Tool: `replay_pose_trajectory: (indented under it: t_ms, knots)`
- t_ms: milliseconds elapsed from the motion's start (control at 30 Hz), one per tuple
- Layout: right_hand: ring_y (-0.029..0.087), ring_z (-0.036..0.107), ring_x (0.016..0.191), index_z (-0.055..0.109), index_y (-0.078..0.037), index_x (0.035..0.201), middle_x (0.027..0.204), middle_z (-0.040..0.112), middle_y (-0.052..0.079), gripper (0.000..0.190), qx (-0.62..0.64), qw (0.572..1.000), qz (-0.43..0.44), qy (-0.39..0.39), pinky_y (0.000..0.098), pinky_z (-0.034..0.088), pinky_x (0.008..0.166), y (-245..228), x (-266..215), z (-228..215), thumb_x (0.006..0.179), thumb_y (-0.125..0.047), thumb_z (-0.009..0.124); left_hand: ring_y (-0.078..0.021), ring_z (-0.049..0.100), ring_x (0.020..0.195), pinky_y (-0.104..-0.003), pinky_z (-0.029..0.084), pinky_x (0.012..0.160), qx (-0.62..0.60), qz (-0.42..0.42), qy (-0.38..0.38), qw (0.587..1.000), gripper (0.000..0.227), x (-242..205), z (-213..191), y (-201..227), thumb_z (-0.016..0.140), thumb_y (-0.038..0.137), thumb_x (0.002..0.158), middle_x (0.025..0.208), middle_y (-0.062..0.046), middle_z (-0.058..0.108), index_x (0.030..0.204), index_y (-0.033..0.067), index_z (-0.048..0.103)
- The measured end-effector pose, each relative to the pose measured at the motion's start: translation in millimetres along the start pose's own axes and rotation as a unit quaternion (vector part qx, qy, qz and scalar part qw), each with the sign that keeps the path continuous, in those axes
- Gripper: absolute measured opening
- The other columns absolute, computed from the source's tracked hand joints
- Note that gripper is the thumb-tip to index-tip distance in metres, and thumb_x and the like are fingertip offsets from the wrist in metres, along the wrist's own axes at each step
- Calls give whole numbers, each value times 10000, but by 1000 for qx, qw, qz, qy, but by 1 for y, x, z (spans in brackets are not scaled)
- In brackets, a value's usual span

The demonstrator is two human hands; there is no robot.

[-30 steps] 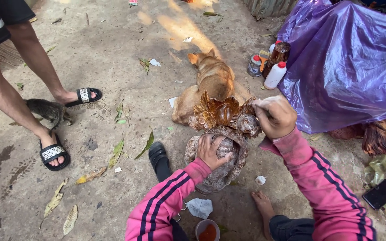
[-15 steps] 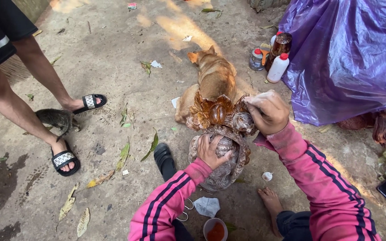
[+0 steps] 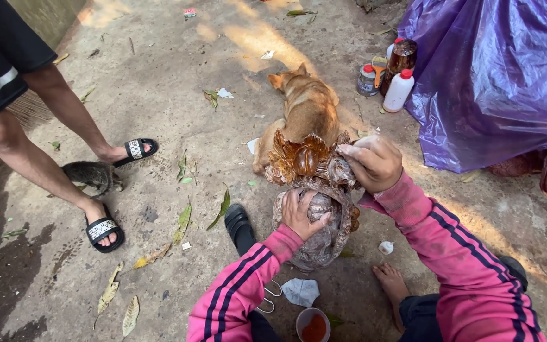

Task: Hand-polishing an intricate wooden sculpture using a small piece of sandpaper or cloth to smooth the detailed carvings.

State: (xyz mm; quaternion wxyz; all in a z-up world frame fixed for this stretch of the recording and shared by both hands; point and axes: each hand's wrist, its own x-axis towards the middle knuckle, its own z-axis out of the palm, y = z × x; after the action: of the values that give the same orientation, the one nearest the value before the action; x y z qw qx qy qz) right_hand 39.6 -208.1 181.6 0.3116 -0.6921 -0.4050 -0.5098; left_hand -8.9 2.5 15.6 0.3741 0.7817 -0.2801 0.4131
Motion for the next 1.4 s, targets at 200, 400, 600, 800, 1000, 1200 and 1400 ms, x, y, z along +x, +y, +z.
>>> replay_pose_trajectory:
  t_ms: [200, 400, 600, 800, 1000, 1200, 1400]
  knots:
    - [213, 613, 724, 788, -43, 930, 807, 605, 56, 56, 7, 1000, -5, 4, 334, 542, 669, -15, 36, -12, 923, 9, 768, -440, 593, 976, -591, 435, 902, 12, 2, 3, 1000, 638, -6, 5, -6, 726, 528, 837, 1010, -188, 516, 1311, 147, 533]
    - [265, 672, 783, 792, -104, 969, 841, 650, 61, 95, 1, 996, -40, -85, 373, 521, 660, -5, 22, -18, 987, -164, 721, -456, 589, 1013, -604, 433, 906, 7, -8, -18, 1000, 657, -4, -1, 1, 736, 519, 835, 1030, -203, 512, 1325, 142, 516]
    - [289, 688, 872, 760, -54, 921, 908, 708, 107, 40, -25, 973, -26, -226, 391, 559, 747, -24, 57, -44, 925, -92, 746, -463, 592, 990, -593, 435, 923, 24, 0, -7, 1000, 668, -5, 1, -2, 729, 543, 831, 1004, -212, 514, 1322, 135, 533]
    - [218, 661, 844, 787, -131, 996, 942, 699, 50, 94, -78, 984, -72, -140, 329, 565, 713, -18, 30, -7, 986, -125, 694, -465, 600, 978, -602, 437, 901, 27, -2, -7, 1000, 667, -2, -3, 3, 737, 526, 826, 988, -215, 517, 1320, 131, 525]
    - [212, 682, 851, 762, -89, 962, 897, 725, 90, 82, -60, 965, -44, -251, 299, 583, 730, -2, 33, -40, 971, -89, 681, -466, 596, 945, -598, 441, 872, 21, -1, -11, 1000, 639, 3, -4, 6, 743, 514, 831, 972, -214, 510, 1286, 124, 521]
    - [196, 678, 879, 778, -124, 987, 935, 749, 62, 77, -4, 970, 21, -243, 299, 561, 768, -5, 31, -32, 971, -141, 705, -458, 599, 952, -601, 438, 880, 29, 4, -4, 1000, 655, -5, 3, -2, 738, 519, 828, 972, -214, 517, 1305, 127, 520]
    - [219, 709, 890, 768, -89, 942, 914, 770, 102, 70, 9, 944, 94, -315, 329, 580, 797, -16, 53, -51, 946, -96, 699, -465, 602, 972, -601, 429, 905, 19, -2, 0, 1000, 637, -5, 5, -2, 752, 490, 820, 979, -206, 523, 1296, 131, 530]
